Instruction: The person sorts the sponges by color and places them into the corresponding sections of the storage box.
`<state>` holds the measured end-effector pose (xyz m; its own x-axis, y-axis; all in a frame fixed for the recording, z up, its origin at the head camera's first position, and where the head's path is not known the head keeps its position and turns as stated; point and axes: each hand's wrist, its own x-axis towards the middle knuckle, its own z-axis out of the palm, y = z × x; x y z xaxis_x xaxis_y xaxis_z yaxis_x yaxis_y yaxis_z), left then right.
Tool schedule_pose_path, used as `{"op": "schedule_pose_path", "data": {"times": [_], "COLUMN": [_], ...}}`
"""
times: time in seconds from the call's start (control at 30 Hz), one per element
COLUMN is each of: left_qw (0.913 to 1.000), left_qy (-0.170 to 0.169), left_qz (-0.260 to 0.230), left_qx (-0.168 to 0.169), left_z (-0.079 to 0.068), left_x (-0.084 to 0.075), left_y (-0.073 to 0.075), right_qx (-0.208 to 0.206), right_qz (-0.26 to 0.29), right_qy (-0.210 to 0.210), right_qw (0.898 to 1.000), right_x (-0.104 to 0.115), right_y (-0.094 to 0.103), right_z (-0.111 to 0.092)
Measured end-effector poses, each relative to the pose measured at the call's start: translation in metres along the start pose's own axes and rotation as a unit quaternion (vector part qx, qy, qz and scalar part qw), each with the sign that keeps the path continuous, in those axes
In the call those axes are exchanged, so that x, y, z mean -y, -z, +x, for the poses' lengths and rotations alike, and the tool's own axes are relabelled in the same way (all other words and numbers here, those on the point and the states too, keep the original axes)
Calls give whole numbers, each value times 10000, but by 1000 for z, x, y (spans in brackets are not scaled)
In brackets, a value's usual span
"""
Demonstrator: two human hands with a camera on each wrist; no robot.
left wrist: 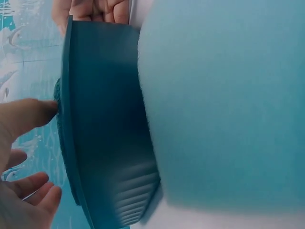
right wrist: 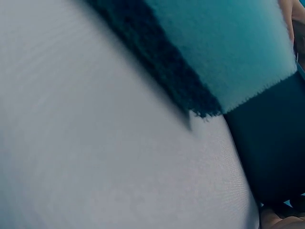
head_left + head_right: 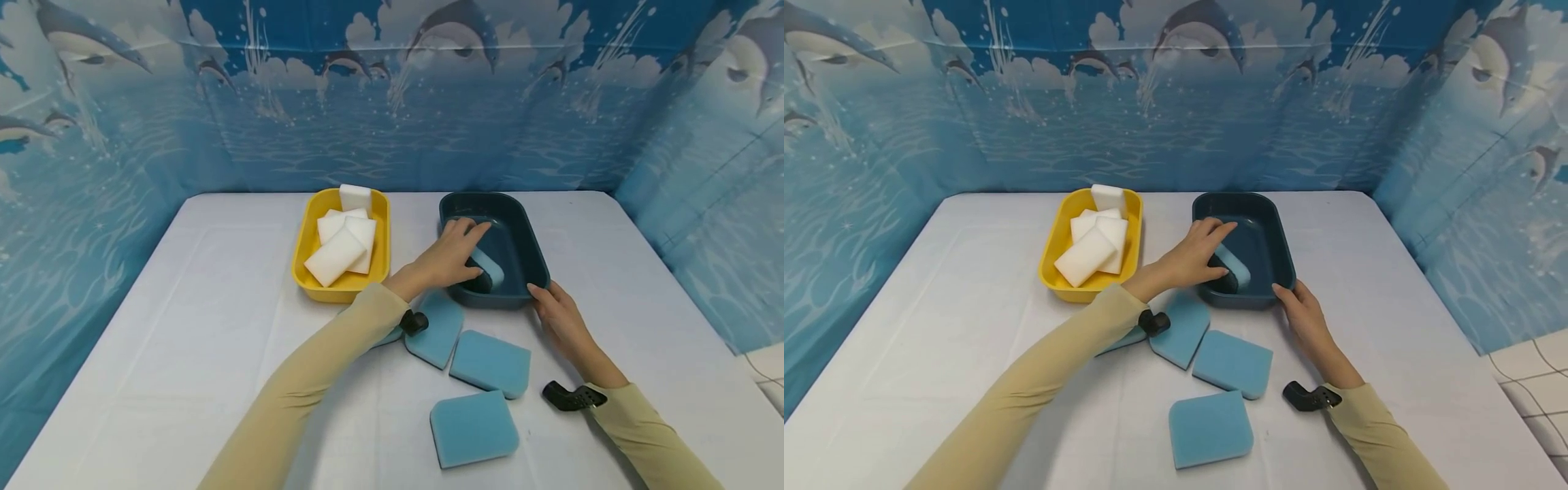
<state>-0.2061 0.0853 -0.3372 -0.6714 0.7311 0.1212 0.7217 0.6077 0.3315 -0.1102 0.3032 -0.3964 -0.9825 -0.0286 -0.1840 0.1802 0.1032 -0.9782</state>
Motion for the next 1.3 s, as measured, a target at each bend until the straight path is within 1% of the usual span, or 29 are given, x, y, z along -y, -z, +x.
{"op": "schedule_pose_path", "data": {"times": [0.17,0.4,0.53,0.8,0.93,1.13,1.3], "left_qw": [9997,9996,9994,9988,9986,9980,9971], "left_qy": [-59,-39,-93,-241,-242,-124,41], "left_qz": [-130,-179,-203,-285,-342,-553,-714], "left_qx": [-194,-219,-259,-320,-322,-273,-246], "left_z": [1,-4,-9,-25,-34,-46,-58], "left_x": [-2,2,6,9,11,14,17], "left_y": [-2,-5,-4,4,8,12,13], "right_qx": [-22,-9,-30,-20,-3,78,113], "right_qz": [-15,70,31,31,64,180,188], "right_qy": [-7,66,29,-40,-58,90,108], "right_qw": [10000,10000,10000,10000,10000,9998,9997], "right_x": [1,1,0,-1,0,-1,-2], "right_y": [-1,-2,-2,-2,-2,-2,-1], "right_z": [-1,0,2,3,2,2,1]}}
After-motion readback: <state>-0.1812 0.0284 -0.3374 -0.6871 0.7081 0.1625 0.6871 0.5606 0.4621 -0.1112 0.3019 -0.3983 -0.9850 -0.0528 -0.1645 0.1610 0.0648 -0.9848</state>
